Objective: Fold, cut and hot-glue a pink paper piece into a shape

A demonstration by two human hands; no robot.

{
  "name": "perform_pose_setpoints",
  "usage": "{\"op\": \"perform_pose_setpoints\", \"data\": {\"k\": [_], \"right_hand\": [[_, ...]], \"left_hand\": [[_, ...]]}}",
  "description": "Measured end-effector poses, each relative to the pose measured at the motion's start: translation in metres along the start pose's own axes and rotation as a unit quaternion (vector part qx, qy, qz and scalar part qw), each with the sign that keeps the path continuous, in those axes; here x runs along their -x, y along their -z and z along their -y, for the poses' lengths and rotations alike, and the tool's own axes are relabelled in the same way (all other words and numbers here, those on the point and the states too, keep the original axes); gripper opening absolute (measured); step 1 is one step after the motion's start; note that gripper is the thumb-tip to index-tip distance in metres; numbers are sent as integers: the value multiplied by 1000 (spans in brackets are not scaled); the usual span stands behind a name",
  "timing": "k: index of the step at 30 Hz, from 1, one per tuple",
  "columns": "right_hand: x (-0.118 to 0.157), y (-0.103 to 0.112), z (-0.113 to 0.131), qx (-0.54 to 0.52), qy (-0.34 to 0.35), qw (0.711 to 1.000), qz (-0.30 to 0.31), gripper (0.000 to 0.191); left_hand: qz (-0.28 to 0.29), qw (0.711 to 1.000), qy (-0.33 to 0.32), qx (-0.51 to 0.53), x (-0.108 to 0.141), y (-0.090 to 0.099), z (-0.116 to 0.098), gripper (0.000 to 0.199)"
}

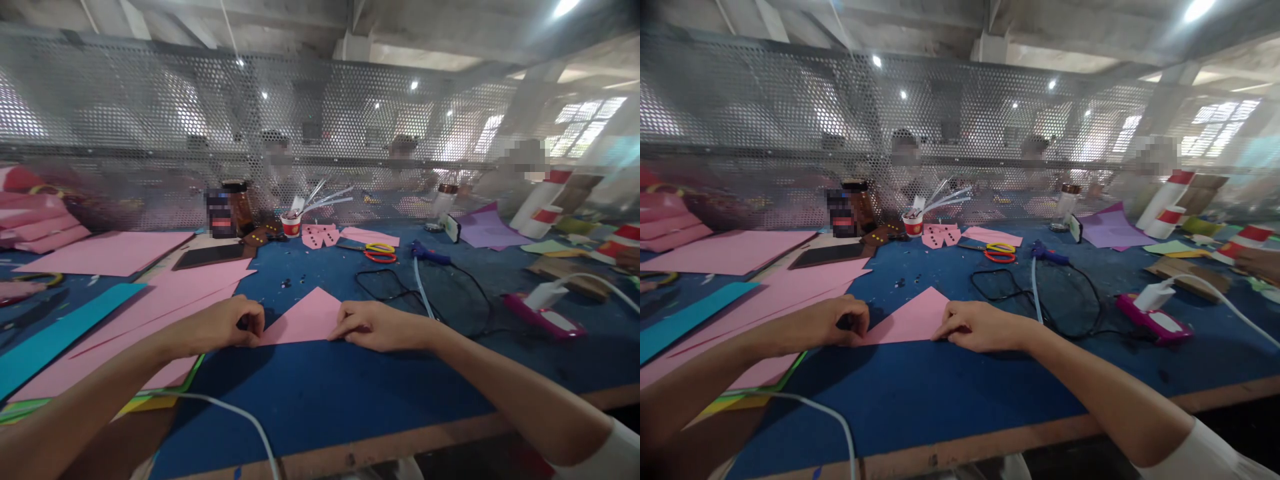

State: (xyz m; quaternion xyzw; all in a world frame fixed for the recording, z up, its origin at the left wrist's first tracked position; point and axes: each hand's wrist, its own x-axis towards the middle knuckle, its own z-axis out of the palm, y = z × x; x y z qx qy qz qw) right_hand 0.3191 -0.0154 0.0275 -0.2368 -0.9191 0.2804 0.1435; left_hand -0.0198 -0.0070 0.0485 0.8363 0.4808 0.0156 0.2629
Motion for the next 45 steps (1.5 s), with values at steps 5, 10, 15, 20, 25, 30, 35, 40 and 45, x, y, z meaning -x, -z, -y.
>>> {"op": "perform_pose_setpoints", "data": {"k": [5,10,15,20,25,30,35,40,45], "right_hand": [[0,1,2,1,-2,1000,-1,37],[0,1,2,3,-4,1000,1,38],[0,2,2,5,0,1000,1,37],[1,-2,2,10,3,1000,-11,33],[0,-10,1,65,5,997,-49,25],[-3,-13,1,125,8,990,-66,19],[-3,-13,1,182,21,981,-68,19],[-1,-13,-2,254,43,964,-74,20],[1,-15,-2,303,54,949,-71,21]], "left_hand": [[22,1000,8,-7,2,6,7,10],[27,999,16,-16,3,8,12,10],[34,999,30,-31,5,13,16,14],[44,999,25,-20,6,20,23,17],[-70,996,-45,-11,1,11,16,27],[-128,978,-165,-2,-5,-28,-9,20],[-140,965,-210,-72,-16,-51,-17,22],[-161,947,-225,-161,-19,-51,-21,25],[-178,919,-244,-254,-16,-55,-28,31]]}}
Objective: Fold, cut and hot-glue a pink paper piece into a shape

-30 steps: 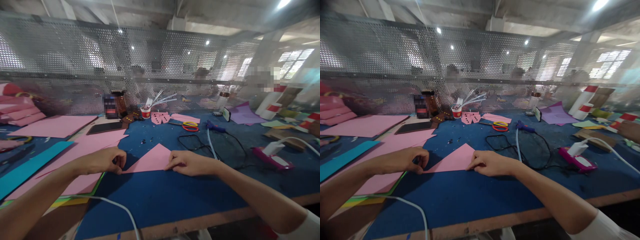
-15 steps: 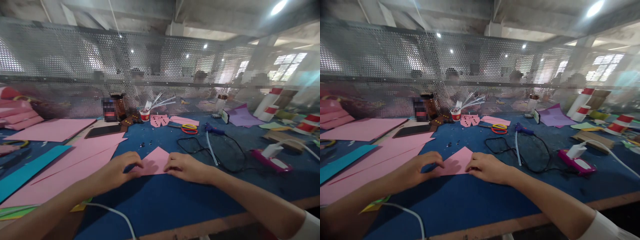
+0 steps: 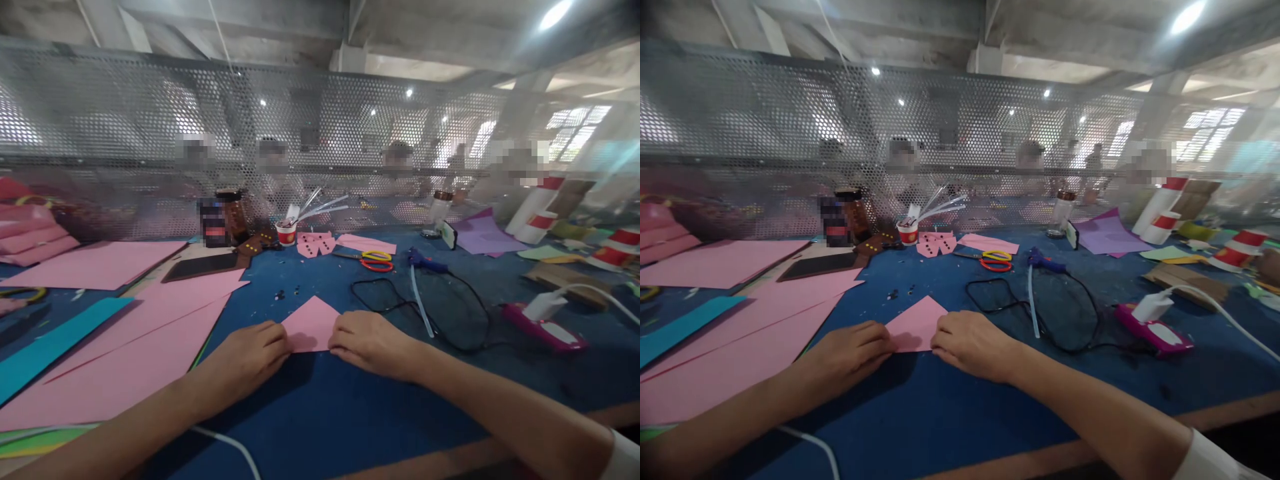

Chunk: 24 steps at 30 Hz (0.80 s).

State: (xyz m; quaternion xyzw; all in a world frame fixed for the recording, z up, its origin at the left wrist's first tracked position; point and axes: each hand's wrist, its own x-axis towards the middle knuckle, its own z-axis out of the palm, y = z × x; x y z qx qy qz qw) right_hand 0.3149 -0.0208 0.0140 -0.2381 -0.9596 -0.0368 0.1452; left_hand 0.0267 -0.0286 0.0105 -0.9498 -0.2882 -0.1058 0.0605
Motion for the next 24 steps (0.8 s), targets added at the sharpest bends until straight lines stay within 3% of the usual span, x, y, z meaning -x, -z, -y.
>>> {"op": "perform_pose_setpoints", "data": {"k": [11,18,24], "right_hand": [[-2,2,6,60,-16,998,9,21],[-2,-1,2,30,-19,999,18,13],[-4,2,0,-11,-31,999,35,10]], "left_hand": [[-75,997,-9,13,1,-5,3,23],[-114,992,-13,48,-1,-6,4,23],[-108,992,-1,66,-2,-6,6,24]]}}
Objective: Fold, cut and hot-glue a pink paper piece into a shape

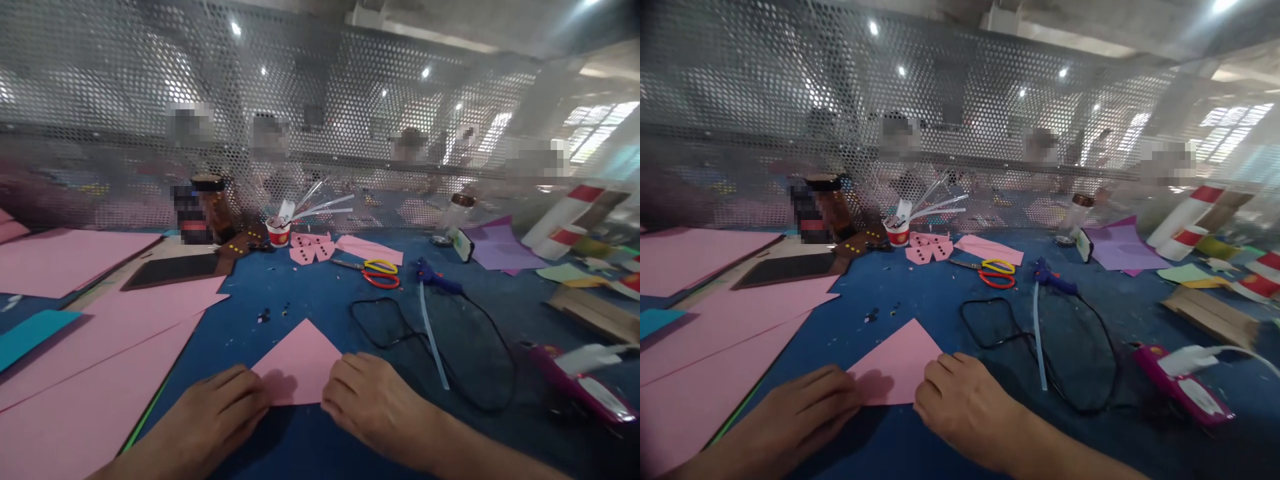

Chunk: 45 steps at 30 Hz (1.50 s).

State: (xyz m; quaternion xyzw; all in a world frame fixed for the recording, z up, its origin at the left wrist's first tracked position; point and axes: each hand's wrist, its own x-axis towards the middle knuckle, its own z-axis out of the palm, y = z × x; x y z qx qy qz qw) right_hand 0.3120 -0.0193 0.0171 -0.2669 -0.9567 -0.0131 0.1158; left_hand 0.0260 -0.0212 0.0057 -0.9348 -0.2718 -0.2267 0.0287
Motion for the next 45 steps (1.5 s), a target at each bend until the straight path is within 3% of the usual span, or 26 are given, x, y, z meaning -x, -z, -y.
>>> {"op": "perform_pose_setpoints", "data": {"k": [5,14,21,35,45], "right_hand": [[-1,4,0,-59,-38,998,6,12],[-1,2,3,-11,-13,1000,-9,16],[0,5,3,-33,-33,999,9,17],[-3,9,3,-90,-107,989,54,17],[-6,13,3,-119,-185,974,54,9]], "left_hand": [[-13,1000,-8,1,-3,1,0,24],[18,1000,7,18,3,0,-1,23],[29,998,35,47,12,-2,0,22],[55,977,157,132,6,-1,-1,22],[84,932,296,194,-1,4,1,25]]}}
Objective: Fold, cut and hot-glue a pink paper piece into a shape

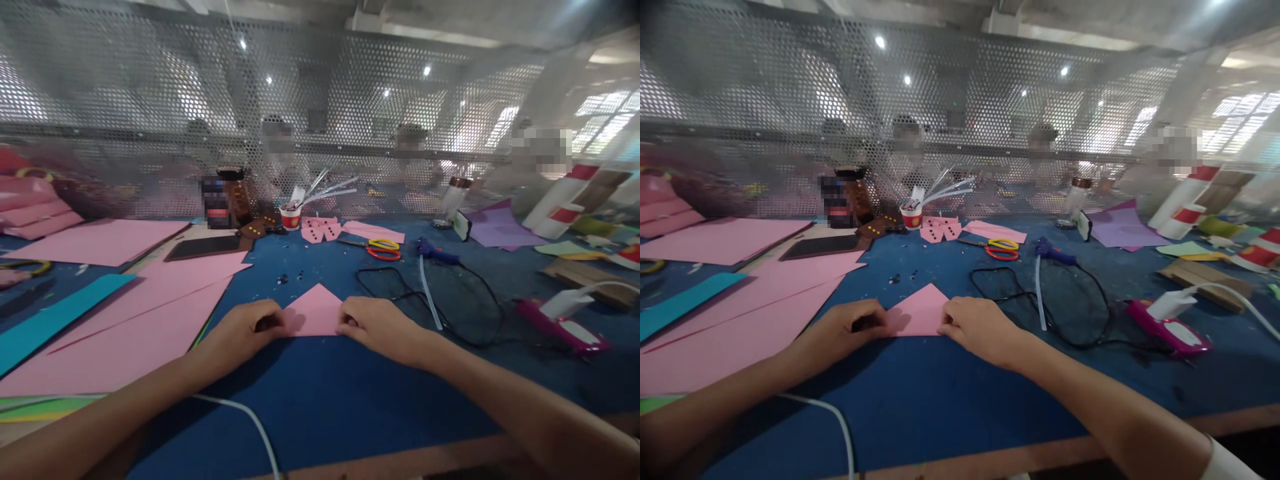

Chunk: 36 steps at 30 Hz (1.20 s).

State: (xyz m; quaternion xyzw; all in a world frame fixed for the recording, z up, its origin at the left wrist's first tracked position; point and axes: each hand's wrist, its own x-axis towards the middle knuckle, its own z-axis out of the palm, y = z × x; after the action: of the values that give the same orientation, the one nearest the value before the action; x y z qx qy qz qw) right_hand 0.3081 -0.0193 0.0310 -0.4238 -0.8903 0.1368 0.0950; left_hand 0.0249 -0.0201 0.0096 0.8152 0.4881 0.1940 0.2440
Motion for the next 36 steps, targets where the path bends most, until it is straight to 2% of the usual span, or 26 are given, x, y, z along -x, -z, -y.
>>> {"op": "perform_pose_setpoints", "data": {"k": [11,20,36], "right_hand": [[1,-1,-9,-45,-21,999,10,8],[0,1,-10,-56,-38,998,16,9],[4,11,-14,-54,-54,996,40,13]], "left_hand": [[20,998,54,-4,-2,3,7,22],[23,997,57,-40,-2,11,4,20],[55,994,66,-65,-3,25,16,20]]}}
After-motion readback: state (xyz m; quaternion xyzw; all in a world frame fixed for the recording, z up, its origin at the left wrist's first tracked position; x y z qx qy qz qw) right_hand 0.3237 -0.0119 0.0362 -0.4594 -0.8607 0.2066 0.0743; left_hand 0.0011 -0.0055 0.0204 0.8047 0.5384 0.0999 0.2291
